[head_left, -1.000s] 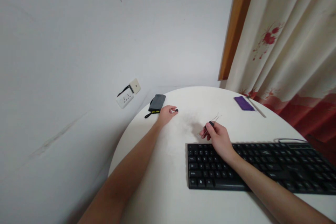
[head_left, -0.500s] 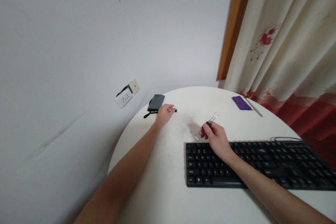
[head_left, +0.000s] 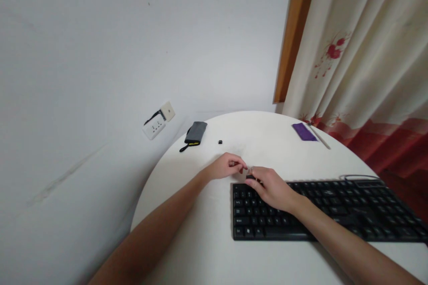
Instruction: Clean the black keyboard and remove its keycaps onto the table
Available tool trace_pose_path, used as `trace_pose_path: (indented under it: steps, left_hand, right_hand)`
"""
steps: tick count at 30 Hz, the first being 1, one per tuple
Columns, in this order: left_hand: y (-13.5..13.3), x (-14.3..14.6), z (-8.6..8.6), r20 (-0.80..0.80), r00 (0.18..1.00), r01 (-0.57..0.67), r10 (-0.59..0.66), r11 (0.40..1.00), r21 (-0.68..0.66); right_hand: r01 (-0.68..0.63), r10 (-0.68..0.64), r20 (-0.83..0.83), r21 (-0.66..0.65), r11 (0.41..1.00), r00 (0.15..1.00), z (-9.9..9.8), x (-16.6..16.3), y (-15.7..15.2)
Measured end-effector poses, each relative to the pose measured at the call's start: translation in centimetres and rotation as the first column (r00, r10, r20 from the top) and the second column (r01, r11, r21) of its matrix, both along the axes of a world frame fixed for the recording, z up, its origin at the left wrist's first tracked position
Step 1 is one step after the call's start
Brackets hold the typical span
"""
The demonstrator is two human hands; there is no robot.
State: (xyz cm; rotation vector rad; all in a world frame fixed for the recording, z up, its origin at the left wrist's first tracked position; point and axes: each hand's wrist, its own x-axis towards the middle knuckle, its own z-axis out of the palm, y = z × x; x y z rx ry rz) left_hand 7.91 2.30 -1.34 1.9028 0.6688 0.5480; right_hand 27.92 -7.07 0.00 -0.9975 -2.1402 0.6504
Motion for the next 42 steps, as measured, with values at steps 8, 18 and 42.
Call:
trace_pose_path:
  steps: [8, 18, 42]
  left_hand:
    - [-0.3, -0.2, 1.2, -0.221, 0.928, 0.282, -0.301, 0.953, -0.113]
    - [-1.4, 0.9, 0.6, -0.172, 0.962, 0.214, -0.212, 0.977, -0.009]
    - [-2.5, 3.3, 0.0, 0.026, 0.992, -0.106, 0.127, 0.675, 0.730]
  right_hand:
    - [0.051, -0.055, -0.040, -0.078, 0.996, 0.998, -0.2, 0.3, 0.3]
    - [0.152, -0.209, -0.249, -0.230, 0.961, 0.946, -1.6, 0.1, 1.3]
    - [0.439, -0.502, -0.430, -0.243, 0.865, 0.750, -2.0, 0.6, 2.4]
